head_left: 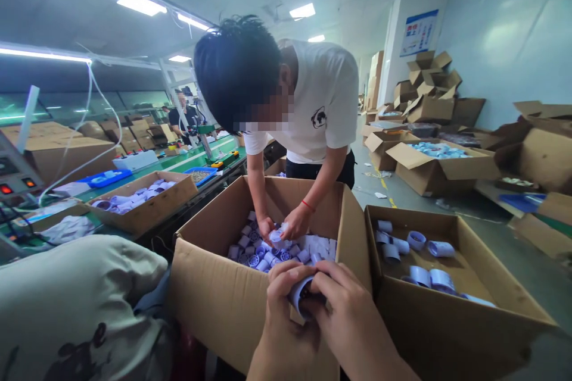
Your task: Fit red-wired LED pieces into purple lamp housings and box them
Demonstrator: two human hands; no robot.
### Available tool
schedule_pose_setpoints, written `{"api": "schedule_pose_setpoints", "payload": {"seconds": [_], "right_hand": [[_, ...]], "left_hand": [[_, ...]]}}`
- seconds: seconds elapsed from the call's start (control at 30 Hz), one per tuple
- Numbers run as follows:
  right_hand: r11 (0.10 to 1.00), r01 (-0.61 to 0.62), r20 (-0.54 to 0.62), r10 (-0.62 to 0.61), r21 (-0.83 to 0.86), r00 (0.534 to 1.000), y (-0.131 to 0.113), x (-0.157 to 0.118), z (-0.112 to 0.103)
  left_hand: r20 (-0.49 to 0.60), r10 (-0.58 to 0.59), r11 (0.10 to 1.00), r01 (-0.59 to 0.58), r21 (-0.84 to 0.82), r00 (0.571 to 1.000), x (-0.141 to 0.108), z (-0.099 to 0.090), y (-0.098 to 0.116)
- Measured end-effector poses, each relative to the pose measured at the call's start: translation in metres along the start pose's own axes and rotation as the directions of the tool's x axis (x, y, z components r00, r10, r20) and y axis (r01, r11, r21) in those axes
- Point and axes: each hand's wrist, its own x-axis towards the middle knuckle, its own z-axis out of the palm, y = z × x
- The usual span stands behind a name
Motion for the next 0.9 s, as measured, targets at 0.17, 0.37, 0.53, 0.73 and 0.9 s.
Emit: {"api": "schedule_pose_setpoints", "payload": {"seconds": [0.17, 0.37, 0.53, 0.73, 0.9], "right_hand": [[1.0, 0.003, 0.014, -0.003, 0.022, 1.0, -0.002, 0.006, 0.006], [1.0, -0.013, -0.129, 0.015, 0.018, 0.992, -0.004, 0.002, 0.023], [0.992, -0.093, -0.072, 0.099, 0.085, 0.992, -0.001, 0.008, 0.025], [0.931, 0.02, 0.09, -0.056, 0.365, 0.994, 0.014, 0.001, 0.003], [0.762, 0.005, 0.033, -0.035, 0.647, 0.999, 0.022, -0.011, -0.002]], "left_hand": [[0.029, 0.07, 0.997, -0.069, -0.03, 0.997, -0.001, -0.007, -0.014], [0.007, 0.047, 0.996, -0.048, 0.071, 0.999, 0.002, -0.005, -0.021], [0.028, -0.027, 0.999, 0.026, 0.047, 0.999, 0.004, -0.004, -0.023], [0.043, -0.334, 0.903, 0.333, -0.271, 0.941, -0.001, -0.014, -0.014], [0.075, -0.289, 0.938, 0.298, -0.178, 0.954, 0.004, -0.015, -0.027]]}}
